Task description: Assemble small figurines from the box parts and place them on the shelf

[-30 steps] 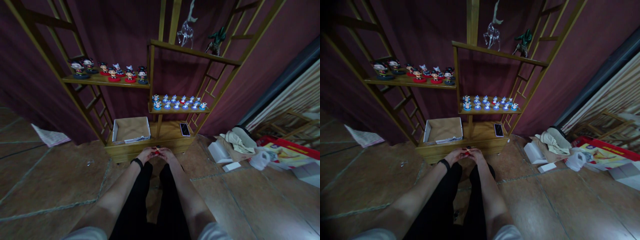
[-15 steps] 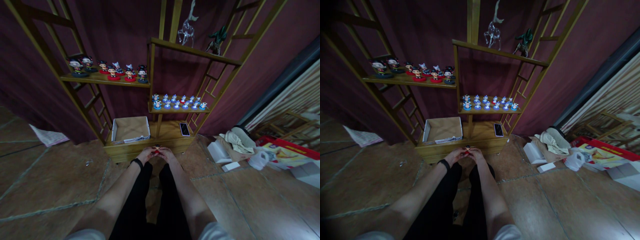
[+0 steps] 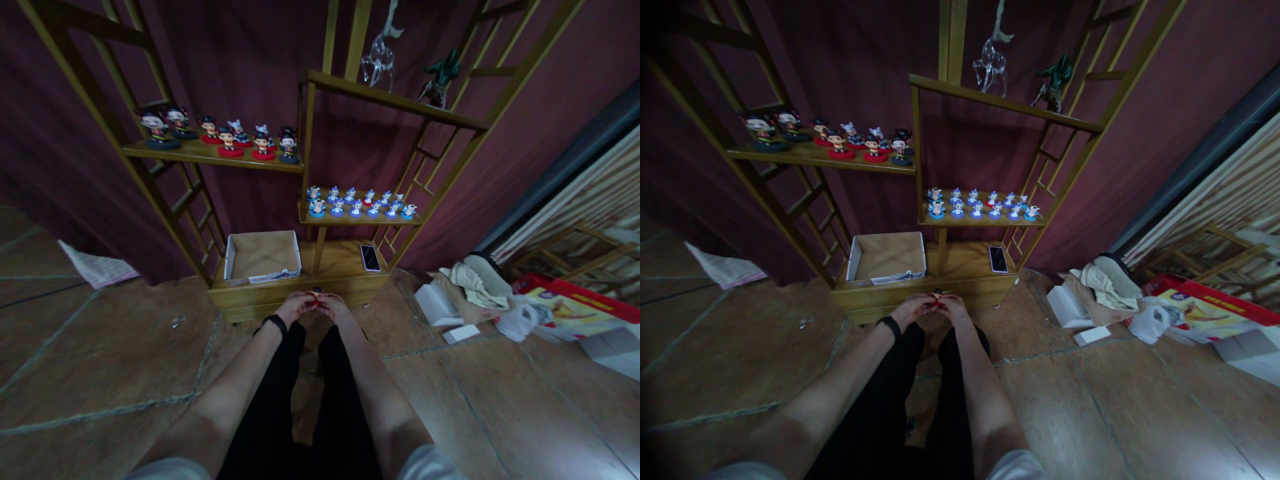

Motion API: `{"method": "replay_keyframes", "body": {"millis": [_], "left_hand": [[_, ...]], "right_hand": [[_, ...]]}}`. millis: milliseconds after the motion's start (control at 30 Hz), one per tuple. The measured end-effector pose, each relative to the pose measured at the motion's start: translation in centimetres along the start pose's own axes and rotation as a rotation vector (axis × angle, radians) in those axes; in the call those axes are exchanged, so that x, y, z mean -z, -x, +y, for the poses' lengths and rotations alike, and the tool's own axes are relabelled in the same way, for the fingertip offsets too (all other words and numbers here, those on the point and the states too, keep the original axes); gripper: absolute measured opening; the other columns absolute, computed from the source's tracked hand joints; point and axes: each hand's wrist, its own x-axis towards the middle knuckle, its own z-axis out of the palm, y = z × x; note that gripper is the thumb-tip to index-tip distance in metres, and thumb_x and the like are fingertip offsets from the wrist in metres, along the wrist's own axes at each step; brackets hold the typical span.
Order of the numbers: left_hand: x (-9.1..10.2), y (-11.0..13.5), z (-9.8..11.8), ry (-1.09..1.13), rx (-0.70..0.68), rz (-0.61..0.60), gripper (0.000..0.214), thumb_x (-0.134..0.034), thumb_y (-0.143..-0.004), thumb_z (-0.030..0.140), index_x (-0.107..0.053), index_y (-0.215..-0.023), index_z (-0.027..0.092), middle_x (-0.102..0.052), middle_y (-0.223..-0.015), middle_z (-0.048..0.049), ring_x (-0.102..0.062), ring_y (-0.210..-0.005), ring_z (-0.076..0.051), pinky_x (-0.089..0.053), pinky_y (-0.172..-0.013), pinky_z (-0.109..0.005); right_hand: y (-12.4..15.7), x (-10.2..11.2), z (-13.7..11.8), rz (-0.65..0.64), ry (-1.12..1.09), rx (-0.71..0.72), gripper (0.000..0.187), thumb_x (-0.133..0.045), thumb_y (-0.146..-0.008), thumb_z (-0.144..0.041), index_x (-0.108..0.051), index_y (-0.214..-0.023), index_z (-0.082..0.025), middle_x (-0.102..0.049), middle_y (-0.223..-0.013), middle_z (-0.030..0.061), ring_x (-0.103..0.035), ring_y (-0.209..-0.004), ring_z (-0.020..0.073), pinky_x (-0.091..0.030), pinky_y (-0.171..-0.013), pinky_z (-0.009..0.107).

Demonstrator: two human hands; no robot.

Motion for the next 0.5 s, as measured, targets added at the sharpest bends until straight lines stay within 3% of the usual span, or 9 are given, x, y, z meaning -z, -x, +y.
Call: {"method": "replay_keyframes", "body": {"millis": [500], "left_hand": [[-0.35, 0.44, 0.15, -0.017, -0.024, 0.029, 0.012, -0.067, -0.061, 0.001, -0.066, -0.07, 0.008, -0.067, -0.065, -0.0072, -0.062, -0.057, -0.013, -0.052, -0.058, -0.023]], "right_hand": [[0.16, -0.14, -0.16, -0.032, 0.064, 0.005, 0.012, -0.066, -0.056, -0.013, -0.062, -0.066, -0.016, -0.066, -0.057, -0.0018, -0.061, -0.051, 0.0113, -0.052, -0.066, 0.029]]}}
